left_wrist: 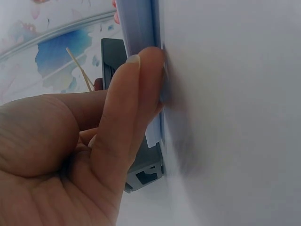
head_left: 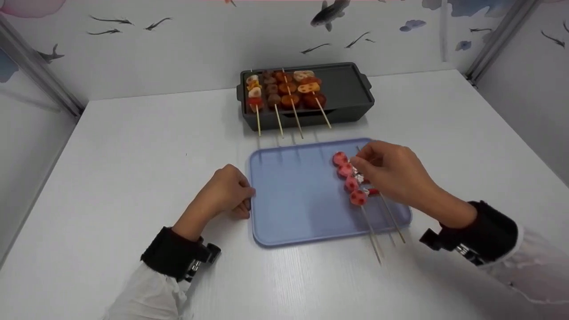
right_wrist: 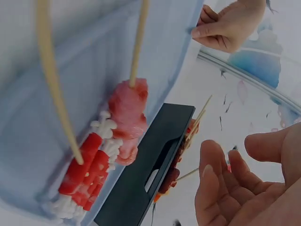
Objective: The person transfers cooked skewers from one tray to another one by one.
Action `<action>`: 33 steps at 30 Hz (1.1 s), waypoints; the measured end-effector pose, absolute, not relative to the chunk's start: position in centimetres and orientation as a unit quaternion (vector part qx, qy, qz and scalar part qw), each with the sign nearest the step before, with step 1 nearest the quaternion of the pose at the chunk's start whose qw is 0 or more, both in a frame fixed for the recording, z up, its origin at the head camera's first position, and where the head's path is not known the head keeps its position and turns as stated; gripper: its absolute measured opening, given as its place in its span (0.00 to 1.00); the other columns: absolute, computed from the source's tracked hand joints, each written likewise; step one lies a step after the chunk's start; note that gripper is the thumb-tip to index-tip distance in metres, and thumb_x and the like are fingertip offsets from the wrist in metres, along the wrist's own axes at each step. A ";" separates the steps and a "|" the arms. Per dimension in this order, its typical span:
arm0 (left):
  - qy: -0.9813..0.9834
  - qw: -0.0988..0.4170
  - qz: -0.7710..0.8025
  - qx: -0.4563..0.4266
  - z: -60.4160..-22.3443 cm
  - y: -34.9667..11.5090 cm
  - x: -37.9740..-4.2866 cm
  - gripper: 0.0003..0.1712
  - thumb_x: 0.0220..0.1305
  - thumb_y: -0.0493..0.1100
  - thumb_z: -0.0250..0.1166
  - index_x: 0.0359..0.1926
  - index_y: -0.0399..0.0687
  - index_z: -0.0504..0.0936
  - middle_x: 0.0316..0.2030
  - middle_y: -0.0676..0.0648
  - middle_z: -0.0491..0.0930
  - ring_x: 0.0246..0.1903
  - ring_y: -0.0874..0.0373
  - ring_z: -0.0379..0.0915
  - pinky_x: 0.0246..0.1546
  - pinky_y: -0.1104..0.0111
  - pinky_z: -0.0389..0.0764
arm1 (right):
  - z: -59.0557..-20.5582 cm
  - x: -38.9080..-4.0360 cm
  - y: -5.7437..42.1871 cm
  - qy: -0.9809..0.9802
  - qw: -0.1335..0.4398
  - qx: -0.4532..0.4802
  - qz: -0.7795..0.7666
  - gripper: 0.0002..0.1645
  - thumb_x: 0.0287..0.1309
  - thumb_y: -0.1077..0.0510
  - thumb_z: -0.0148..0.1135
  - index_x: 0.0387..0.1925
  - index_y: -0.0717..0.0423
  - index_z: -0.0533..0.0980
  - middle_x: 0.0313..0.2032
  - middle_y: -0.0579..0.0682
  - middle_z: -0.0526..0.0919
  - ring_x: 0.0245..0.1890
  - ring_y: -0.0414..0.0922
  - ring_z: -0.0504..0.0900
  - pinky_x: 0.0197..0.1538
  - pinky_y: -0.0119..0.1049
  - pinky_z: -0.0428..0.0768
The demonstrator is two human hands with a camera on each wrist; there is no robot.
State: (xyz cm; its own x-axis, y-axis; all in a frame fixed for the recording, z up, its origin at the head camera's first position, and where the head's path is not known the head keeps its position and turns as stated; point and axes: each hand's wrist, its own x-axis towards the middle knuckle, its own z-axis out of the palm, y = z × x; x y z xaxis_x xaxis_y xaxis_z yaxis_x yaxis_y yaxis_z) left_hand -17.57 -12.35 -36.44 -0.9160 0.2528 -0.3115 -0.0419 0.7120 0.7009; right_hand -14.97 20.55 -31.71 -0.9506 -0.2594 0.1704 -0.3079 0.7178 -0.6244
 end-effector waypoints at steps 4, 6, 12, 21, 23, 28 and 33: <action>0.895 0.203 0.393 0.058 -36.4 -12.2 -17.5 0.13 0.63 0.36 0.60 0.24 0.36 0.84 0.16 0.44 0.82 0.15 0.54 0.81 0.19 0.70 0.79 | -30.9 -17.4 19.8 -0.919 0.029 0.137 0.369 0.19 0.64 0.42 0.55 0.42 0.53 0.77 0.37 0.48 0.82 0.37 0.44 0.78 0.35 0.38 0.76; 0.890 0.208 0.403 0.054 -36.4 -12.2 -17.4 0.12 0.63 0.36 0.60 0.25 0.35 0.84 0.17 0.43 0.82 0.16 0.53 0.81 0.19 0.69 0.79 | -30.7 -18.9 19.5 -0.910 0.008 0.120 0.397 0.23 0.64 0.40 0.54 0.47 0.53 0.76 0.41 0.49 0.80 0.41 0.44 0.77 0.40 0.39 0.76; 0.891 0.209 0.399 0.052 -36.3 -12.1 -17.4 0.13 0.63 0.35 0.60 0.23 0.36 0.84 0.16 0.44 0.82 0.16 0.53 0.81 0.19 0.70 0.79 | -30.5 -23.1 18.7 -0.825 -0.111 0.048 0.553 0.34 0.65 0.41 0.53 0.62 0.61 0.66 0.55 0.58 0.74 0.53 0.51 0.77 0.55 0.43 0.77; 0.901 0.198 0.381 0.057 -36.2 -12.2 -17.4 0.13 0.63 0.35 0.59 0.23 0.37 0.84 0.15 0.46 0.81 0.15 0.54 0.80 0.19 0.71 0.78 | -30.7 -26.5 18.1 -0.674 -0.236 -0.022 0.699 0.40 0.65 0.45 0.55 0.69 0.62 0.56 0.65 0.60 0.65 0.62 0.53 0.70 0.61 0.44 0.72; 0.903 0.194 0.380 0.057 -36.3 -12.3 -17.4 0.13 0.63 0.35 0.60 0.23 0.38 0.84 0.15 0.46 0.81 0.15 0.55 0.80 0.20 0.71 0.78 | -30.9 -27.0 17.9 -0.651 -0.249 -0.030 0.716 0.40 0.67 0.46 0.53 0.71 0.62 0.53 0.66 0.60 0.64 0.63 0.53 0.68 0.61 0.43 0.71; 0.893 0.206 0.396 0.050 -36.4 -12.3 -17.4 0.13 0.63 0.34 0.60 0.23 0.36 0.84 0.16 0.44 0.82 0.16 0.53 0.81 0.19 0.70 0.79 | -31.3 -27.7 17.3 -0.620 -0.251 -0.056 0.741 0.34 0.68 0.51 0.52 0.69 0.60 0.56 0.61 0.61 0.68 0.58 0.52 0.73 0.60 0.42 0.73; 0.887 0.216 0.407 0.034 -36.4 -12.3 -17.5 0.12 0.63 0.34 0.60 0.24 0.35 0.84 0.16 0.43 0.82 0.17 0.52 0.81 0.18 0.69 0.80 | -31.7 -28.1 16.9 -0.627 -0.225 -0.062 0.743 0.26 0.66 0.56 0.56 0.61 0.67 0.66 0.49 0.59 0.74 0.40 0.48 0.78 0.51 0.38 0.77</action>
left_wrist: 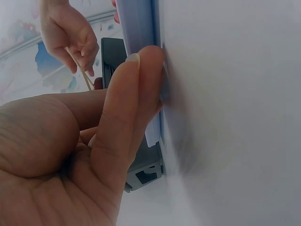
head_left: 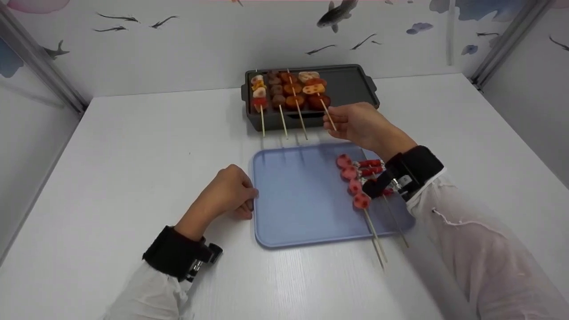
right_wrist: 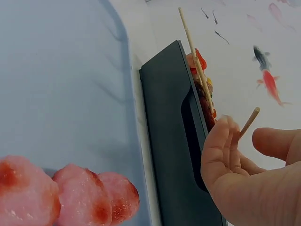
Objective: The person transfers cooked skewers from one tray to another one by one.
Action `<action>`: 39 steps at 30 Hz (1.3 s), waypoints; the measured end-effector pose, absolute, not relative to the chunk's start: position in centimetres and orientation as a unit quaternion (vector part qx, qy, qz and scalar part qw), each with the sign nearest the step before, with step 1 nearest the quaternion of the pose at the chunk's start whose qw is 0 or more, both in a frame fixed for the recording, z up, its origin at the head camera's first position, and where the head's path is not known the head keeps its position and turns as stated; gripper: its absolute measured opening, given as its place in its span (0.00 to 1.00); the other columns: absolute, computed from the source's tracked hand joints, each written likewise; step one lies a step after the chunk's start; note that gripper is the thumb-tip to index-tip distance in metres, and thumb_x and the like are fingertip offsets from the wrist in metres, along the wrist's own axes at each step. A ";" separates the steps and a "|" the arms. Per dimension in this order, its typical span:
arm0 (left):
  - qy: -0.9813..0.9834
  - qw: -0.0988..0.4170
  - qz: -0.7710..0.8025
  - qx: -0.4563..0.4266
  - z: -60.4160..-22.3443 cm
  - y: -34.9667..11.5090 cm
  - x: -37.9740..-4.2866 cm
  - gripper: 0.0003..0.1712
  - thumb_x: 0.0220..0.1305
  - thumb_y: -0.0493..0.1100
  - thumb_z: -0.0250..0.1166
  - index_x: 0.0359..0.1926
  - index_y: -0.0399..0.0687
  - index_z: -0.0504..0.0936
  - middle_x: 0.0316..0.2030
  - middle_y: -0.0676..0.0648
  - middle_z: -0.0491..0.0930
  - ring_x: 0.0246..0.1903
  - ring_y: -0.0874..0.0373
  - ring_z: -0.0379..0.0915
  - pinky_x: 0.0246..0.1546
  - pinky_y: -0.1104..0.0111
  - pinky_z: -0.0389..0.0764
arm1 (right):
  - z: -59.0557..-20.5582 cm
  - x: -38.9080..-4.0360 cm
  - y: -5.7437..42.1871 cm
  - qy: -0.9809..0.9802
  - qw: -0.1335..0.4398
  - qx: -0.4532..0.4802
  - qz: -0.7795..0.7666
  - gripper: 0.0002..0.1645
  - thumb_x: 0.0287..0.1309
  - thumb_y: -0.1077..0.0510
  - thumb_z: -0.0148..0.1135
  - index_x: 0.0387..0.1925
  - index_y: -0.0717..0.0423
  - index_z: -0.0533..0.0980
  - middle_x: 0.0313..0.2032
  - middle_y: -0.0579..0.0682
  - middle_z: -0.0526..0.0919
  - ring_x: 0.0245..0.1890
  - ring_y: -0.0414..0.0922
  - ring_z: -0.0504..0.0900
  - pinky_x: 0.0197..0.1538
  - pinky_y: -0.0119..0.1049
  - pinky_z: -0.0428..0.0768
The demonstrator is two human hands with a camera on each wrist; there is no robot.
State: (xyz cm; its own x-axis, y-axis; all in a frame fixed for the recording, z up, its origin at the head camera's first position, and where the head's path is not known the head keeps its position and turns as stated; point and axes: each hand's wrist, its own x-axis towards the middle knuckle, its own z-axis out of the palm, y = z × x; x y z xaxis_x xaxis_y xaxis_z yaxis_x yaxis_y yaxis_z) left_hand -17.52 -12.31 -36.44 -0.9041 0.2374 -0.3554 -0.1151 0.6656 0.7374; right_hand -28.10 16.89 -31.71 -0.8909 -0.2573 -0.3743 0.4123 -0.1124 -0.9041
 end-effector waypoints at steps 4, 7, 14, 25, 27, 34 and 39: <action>0.888 0.217 0.405 0.034 -36.4 -12.3 -17.5 0.12 0.63 0.35 0.61 0.24 0.36 0.84 0.16 0.43 0.82 0.17 0.52 0.81 0.18 0.69 0.80 | -31.7 -28.3 16.7 0.621 0.218 0.062 -0.750 0.20 0.65 0.60 0.57 0.54 0.68 0.72 0.44 0.58 0.75 0.36 0.46 0.77 0.45 0.35 0.78; 0.892 0.212 0.398 0.041 -36.3 -12.4 -17.6 0.12 0.63 0.35 0.61 0.24 0.36 0.84 0.16 0.44 0.82 0.16 0.53 0.81 0.20 0.69 0.80 | -31.6 -28.4 16.6 0.616 0.221 0.062 -0.754 0.20 0.66 0.61 0.55 0.56 0.69 0.71 0.45 0.58 0.74 0.35 0.45 0.76 0.42 0.34 0.78; 0.887 0.214 0.407 0.048 -36.3 -12.4 -17.5 0.12 0.62 0.34 0.61 0.23 0.36 0.84 0.16 0.43 0.82 0.17 0.53 0.81 0.22 0.69 0.81 | -31.4 -28.4 16.7 0.621 0.223 0.062 -0.749 0.25 0.66 0.64 0.52 0.62 0.70 0.64 0.48 0.59 0.72 0.36 0.44 0.76 0.38 0.31 0.78; 0.882 0.219 0.414 0.042 -36.1 -12.3 -17.5 0.12 0.63 0.35 0.61 0.23 0.35 0.84 0.16 0.43 0.82 0.17 0.52 0.81 0.19 0.68 0.81 | -30.6 -26.4 17.2 0.641 0.228 0.050 -0.732 0.22 0.67 0.63 0.52 0.60 0.69 0.67 0.48 0.59 0.72 0.39 0.45 0.75 0.39 0.31 0.78; 0.883 0.218 0.414 0.042 -36.2 -12.3 -17.5 0.12 0.63 0.35 0.61 0.23 0.35 0.84 0.16 0.43 0.82 0.17 0.52 0.81 0.19 0.68 0.80 | -30.5 -25.7 17.2 0.650 0.228 0.045 -0.723 0.20 0.67 0.62 0.52 0.57 0.68 0.69 0.48 0.59 0.73 0.38 0.45 0.75 0.39 0.32 0.78; 0.880 0.220 0.419 0.037 -36.2 -12.3 -17.5 0.12 0.63 0.34 0.60 0.24 0.34 0.83 0.16 0.42 0.82 0.17 0.51 0.81 0.18 0.68 0.81 | -30.2 -22.7 17.5 0.683 0.224 0.023 -0.695 0.18 0.67 0.61 0.54 0.53 0.68 0.73 0.43 0.58 0.76 0.36 0.46 0.77 0.38 0.33 0.78; 0.880 0.221 0.418 0.039 -36.1 -12.3 -17.5 0.12 0.63 0.34 0.60 0.24 0.35 0.84 0.17 0.42 0.82 0.17 0.51 0.82 0.19 0.68 0.81 | -30.3 -20.2 18.3 0.690 0.241 0.008 -0.683 0.18 0.66 0.61 0.55 0.53 0.70 0.71 0.40 0.58 0.78 0.34 0.45 0.79 0.37 0.32 0.81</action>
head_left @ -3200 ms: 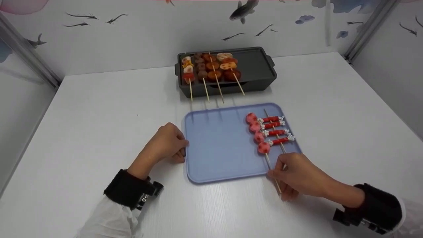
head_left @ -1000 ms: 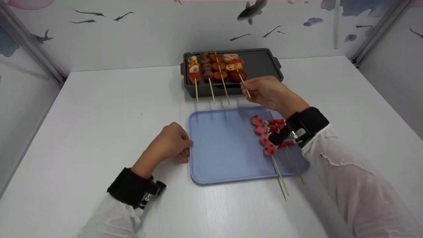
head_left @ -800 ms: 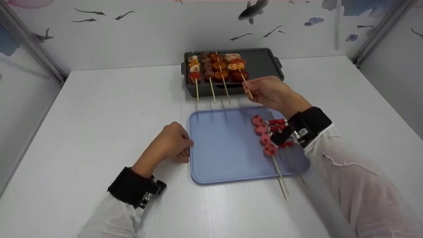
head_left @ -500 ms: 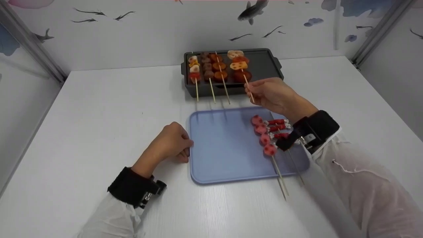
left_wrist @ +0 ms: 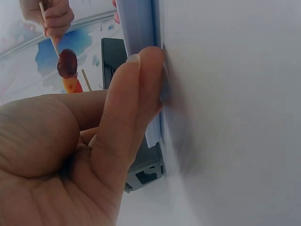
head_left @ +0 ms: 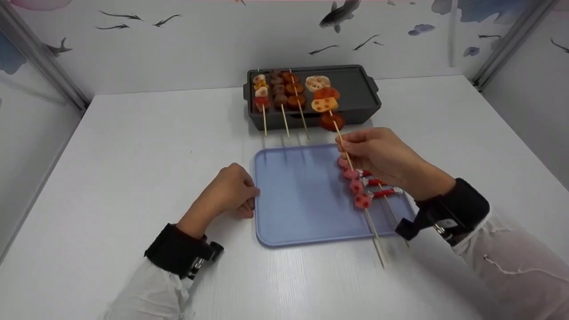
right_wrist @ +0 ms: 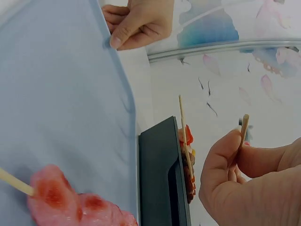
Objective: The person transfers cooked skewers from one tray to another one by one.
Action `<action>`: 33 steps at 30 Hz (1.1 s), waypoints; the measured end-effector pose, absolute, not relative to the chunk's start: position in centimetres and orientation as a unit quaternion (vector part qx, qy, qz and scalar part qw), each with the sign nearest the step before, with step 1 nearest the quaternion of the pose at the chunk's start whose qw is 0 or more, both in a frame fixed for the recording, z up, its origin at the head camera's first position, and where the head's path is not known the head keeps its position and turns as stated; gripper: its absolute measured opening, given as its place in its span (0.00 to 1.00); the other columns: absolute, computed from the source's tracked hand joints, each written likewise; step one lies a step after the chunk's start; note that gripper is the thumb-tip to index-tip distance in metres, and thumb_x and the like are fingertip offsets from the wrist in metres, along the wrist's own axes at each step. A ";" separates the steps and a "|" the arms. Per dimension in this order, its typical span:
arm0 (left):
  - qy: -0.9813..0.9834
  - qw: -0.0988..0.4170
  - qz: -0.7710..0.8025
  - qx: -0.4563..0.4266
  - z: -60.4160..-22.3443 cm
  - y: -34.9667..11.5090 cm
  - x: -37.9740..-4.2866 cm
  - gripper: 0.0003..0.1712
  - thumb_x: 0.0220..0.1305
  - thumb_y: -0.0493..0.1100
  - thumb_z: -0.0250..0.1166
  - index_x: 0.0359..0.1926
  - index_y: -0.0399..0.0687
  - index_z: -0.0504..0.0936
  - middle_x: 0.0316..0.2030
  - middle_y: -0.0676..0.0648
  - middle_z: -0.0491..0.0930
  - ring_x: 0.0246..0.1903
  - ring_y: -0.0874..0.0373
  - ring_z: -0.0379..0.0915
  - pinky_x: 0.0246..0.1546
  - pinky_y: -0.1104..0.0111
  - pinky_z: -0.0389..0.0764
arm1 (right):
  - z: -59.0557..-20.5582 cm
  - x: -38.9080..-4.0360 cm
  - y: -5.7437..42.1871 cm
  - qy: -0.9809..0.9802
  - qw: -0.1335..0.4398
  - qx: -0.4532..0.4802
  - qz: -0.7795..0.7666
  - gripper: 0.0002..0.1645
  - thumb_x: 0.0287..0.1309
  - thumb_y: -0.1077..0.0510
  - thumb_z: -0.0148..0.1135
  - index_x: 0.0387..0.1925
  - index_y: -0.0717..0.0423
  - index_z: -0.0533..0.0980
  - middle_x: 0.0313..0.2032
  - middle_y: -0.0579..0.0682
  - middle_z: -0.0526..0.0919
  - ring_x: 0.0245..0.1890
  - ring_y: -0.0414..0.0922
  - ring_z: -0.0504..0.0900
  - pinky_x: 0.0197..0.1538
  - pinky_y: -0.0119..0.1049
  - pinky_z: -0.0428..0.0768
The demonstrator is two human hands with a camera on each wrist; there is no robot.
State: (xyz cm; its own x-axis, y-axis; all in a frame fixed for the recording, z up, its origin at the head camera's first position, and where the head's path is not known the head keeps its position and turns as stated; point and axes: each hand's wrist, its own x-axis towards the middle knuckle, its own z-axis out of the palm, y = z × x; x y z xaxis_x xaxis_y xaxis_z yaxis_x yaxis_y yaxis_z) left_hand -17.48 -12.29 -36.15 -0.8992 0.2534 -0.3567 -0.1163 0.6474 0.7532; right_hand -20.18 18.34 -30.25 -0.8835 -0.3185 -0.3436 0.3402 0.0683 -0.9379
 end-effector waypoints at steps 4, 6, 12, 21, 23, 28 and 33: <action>0.880 0.221 0.418 0.043 -36.0 -12.3 -17.4 0.11 0.63 0.34 0.60 0.25 0.35 0.84 0.16 0.42 0.82 0.17 0.51 0.82 0.20 0.68 0.81 | -30.8 -18.1 19.1 0.703 0.261 -0.004 -0.662 0.22 0.65 0.58 0.57 0.54 0.70 0.70 0.43 0.58 0.79 0.38 0.46 0.81 0.43 0.36 0.82; 0.880 0.221 0.419 0.042 -36.0 -12.3 -17.4 0.11 0.63 0.34 0.60 0.25 0.34 0.84 0.17 0.42 0.82 0.17 0.51 0.82 0.19 0.67 0.81 | -31.1 -17.1 19.5 0.710 0.263 -0.008 -0.653 0.23 0.64 0.57 0.59 0.54 0.70 0.70 0.46 0.58 0.78 0.40 0.47 0.80 0.44 0.36 0.81; 0.876 0.225 0.424 0.040 -35.9 -12.3 -17.4 0.12 0.63 0.34 0.59 0.25 0.34 0.84 0.17 0.41 0.82 0.17 0.51 0.82 0.20 0.67 0.81 | -32.3 -14.1 20.2 0.708 0.266 -0.009 -0.654 0.23 0.62 0.58 0.61 0.53 0.71 0.70 0.49 0.60 0.77 0.41 0.48 0.80 0.45 0.36 0.81; 0.886 0.215 0.408 0.044 -36.0 -12.4 -17.4 0.12 0.63 0.34 0.60 0.24 0.34 0.84 0.16 0.43 0.82 0.17 0.52 0.81 0.19 0.68 0.81 | -34.0 -11.1 20.0 0.674 0.318 0.019 -0.666 0.22 0.59 0.60 0.64 0.49 0.73 0.71 0.40 0.57 0.81 0.39 0.46 0.83 0.45 0.38 0.82; 0.885 0.216 0.409 0.044 -36.1 -12.4 -17.4 0.12 0.63 0.34 0.60 0.24 0.34 0.84 0.17 0.43 0.82 0.17 0.52 0.81 0.19 0.68 0.81 | -34.5 -10.8 19.9 0.670 0.325 0.014 -0.667 0.20 0.59 0.61 0.63 0.48 0.73 0.72 0.40 0.57 0.81 0.39 0.46 0.83 0.45 0.38 0.82; 0.883 0.218 0.412 0.044 -36.1 -12.3 -17.4 0.11 0.63 0.34 0.60 0.26 0.34 0.84 0.17 0.42 0.82 0.17 0.52 0.81 0.19 0.68 0.80 | -35.7 -10.3 19.8 0.668 0.340 0.013 -0.662 0.22 0.60 0.62 0.63 0.49 0.75 0.71 0.41 0.59 0.82 0.40 0.46 0.83 0.45 0.38 0.82; 0.882 0.217 0.415 0.048 -36.1 -12.3 -17.4 0.12 0.64 0.34 0.60 0.26 0.34 0.84 0.17 0.42 0.82 0.17 0.52 0.81 0.20 0.69 0.81 | -36.2 -10.1 19.5 0.677 0.345 0.015 -0.650 0.21 0.60 0.63 0.62 0.50 0.76 0.72 0.40 0.59 0.83 0.39 0.47 0.84 0.45 0.39 0.82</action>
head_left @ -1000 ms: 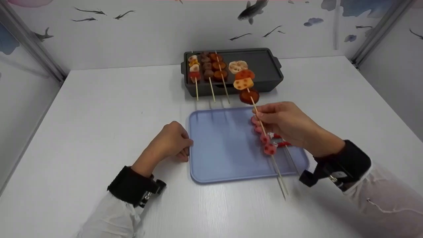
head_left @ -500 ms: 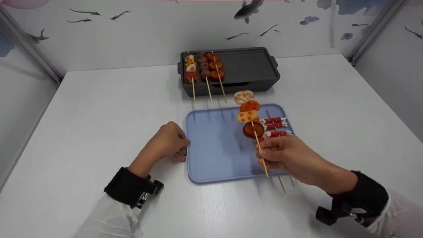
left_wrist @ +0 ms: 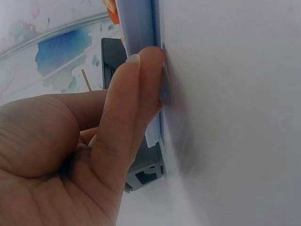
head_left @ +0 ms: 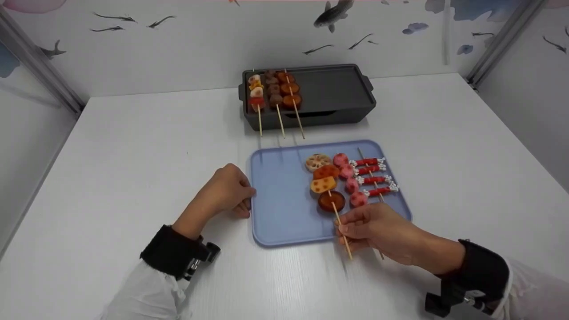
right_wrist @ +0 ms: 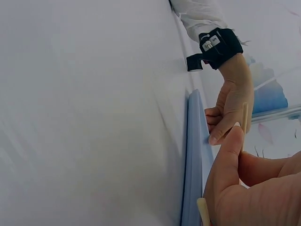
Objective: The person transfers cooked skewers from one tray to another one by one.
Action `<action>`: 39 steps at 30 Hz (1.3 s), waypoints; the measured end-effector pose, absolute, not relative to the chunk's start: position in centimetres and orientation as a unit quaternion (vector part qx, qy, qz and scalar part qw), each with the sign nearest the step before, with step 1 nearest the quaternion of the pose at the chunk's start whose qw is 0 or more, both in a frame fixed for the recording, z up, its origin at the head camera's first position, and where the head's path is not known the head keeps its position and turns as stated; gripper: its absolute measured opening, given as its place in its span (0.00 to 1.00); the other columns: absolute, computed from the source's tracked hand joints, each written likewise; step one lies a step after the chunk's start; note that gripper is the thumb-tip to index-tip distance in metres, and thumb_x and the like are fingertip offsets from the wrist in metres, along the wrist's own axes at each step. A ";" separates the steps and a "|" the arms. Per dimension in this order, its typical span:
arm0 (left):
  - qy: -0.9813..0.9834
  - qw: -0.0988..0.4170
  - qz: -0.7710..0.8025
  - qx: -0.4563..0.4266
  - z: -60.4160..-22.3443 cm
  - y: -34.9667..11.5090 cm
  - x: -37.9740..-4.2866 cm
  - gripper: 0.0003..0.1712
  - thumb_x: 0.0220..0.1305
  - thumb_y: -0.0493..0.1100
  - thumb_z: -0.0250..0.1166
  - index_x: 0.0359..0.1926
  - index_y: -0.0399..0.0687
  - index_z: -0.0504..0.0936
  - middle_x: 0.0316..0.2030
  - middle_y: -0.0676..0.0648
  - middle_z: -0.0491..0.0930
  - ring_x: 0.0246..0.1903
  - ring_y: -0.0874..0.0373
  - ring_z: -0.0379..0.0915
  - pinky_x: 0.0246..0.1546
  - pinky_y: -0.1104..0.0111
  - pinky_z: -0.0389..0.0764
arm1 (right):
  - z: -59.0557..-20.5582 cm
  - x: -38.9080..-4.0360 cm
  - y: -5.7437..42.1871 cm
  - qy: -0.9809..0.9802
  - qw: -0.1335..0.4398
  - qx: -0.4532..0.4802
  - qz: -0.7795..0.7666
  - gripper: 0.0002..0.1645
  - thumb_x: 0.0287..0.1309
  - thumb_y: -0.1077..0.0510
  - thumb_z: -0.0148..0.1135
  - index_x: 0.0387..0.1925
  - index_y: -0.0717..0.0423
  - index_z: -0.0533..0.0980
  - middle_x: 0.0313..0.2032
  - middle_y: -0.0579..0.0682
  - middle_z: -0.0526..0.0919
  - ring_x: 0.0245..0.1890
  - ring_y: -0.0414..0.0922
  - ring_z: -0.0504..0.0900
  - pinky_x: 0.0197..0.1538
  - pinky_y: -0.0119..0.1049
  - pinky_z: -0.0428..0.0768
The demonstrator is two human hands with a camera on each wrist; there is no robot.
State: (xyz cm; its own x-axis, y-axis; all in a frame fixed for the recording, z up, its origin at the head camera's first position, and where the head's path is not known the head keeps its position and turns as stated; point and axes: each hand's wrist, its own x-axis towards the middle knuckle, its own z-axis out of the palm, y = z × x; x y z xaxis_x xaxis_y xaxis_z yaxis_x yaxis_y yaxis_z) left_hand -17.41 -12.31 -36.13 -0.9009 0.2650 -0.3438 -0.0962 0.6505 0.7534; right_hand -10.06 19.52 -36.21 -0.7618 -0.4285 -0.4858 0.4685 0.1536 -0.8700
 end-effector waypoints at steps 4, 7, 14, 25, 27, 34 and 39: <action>0.885 0.213 0.411 0.051 -36.1 -12.3 -17.4 0.12 0.64 0.35 0.60 0.25 0.34 0.84 0.16 0.43 0.82 0.16 0.52 0.81 0.19 0.69 0.80 | -36.3 -10.0 19.3 0.679 0.343 0.018 -0.649 0.19 0.61 0.64 0.60 0.49 0.76 0.73 0.39 0.60 0.83 0.39 0.48 0.84 0.45 0.40 0.82; 0.888 0.211 0.406 0.052 -36.1 -12.3 -17.4 0.12 0.64 0.35 0.60 0.26 0.35 0.85 0.16 0.43 0.82 0.16 0.53 0.81 0.19 0.70 0.80 | -36.2 -10.1 19.2 0.682 0.340 0.021 -0.647 0.19 0.61 0.63 0.60 0.48 0.76 0.73 0.37 0.61 0.84 0.38 0.48 0.85 0.43 0.41 0.83; 0.886 0.218 0.408 0.039 -36.0 -12.2 -17.4 0.11 0.63 0.35 0.60 0.27 0.34 0.84 0.16 0.42 0.82 0.16 0.52 0.81 0.19 0.69 0.80 | -35.8 -10.0 19.4 0.748 0.316 0.018 -0.583 0.20 0.55 0.56 0.68 0.41 0.71 0.80 0.27 0.58 0.84 0.26 0.47 0.85 0.33 0.42 0.84; 0.885 0.219 0.408 0.040 -36.1 -12.2 -17.4 0.11 0.63 0.35 0.60 0.27 0.34 0.84 0.17 0.42 0.82 0.17 0.52 0.81 0.20 0.69 0.80 | -35.5 -9.9 19.3 0.806 0.289 -0.041 -0.515 0.18 0.55 0.52 0.68 0.32 0.67 0.79 0.23 0.59 0.83 0.22 0.52 0.85 0.27 0.45 0.83; 0.888 0.216 0.403 0.044 -36.2 -12.3 -17.4 0.11 0.63 0.35 0.60 0.26 0.35 0.84 0.16 0.43 0.82 0.16 0.52 0.81 0.20 0.70 0.80 | -35.6 -9.9 19.3 0.811 0.284 -0.053 -0.508 0.18 0.55 0.52 0.68 0.31 0.66 0.78 0.22 0.59 0.83 0.21 0.53 0.85 0.26 0.45 0.83; 0.896 0.209 0.387 0.054 -36.2 -12.4 -17.4 0.12 0.63 0.36 0.60 0.25 0.37 0.85 0.16 0.45 0.82 0.16 0.53 0.81 0.23 0.69 0.80 | -35.6 -9.8 19.6 0.863 0.212 -0.102 -0.447 0.16 0.57 0.48 0.66 0.30 0.59 0.78 0.19 0.54 0.80 0.16 0.50 0.81 0.19 0.41 0.80; 0.901 0.203 0.379 0.055 -36.1 -12.3 -17.5 0.12 0.63 0.36 0.61 0.24 0.38 0.85 0.15 0.45 0.81 0.16 0.54 0.81 0.23 0.70 0.80 | -35.4 -10.5 20.5 0.915 0.079 -0.159 -0.363 0.08 0.58 0.51 0.66 0.30 0.50 0.81 0.18 0.44 0.78 0.17 0.41 0.74 0.18 0.31 0.72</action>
State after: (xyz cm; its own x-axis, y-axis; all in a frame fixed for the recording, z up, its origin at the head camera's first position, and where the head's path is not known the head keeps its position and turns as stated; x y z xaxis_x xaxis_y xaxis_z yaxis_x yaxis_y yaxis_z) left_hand -17.47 -12.33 -36.14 -0.9119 0.2526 -0.3233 -0.0547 0.7062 0.7059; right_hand -10.55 20.45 -35.37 -0.9371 -0.3478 -0.0285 -0.2338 0.6864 -0.6886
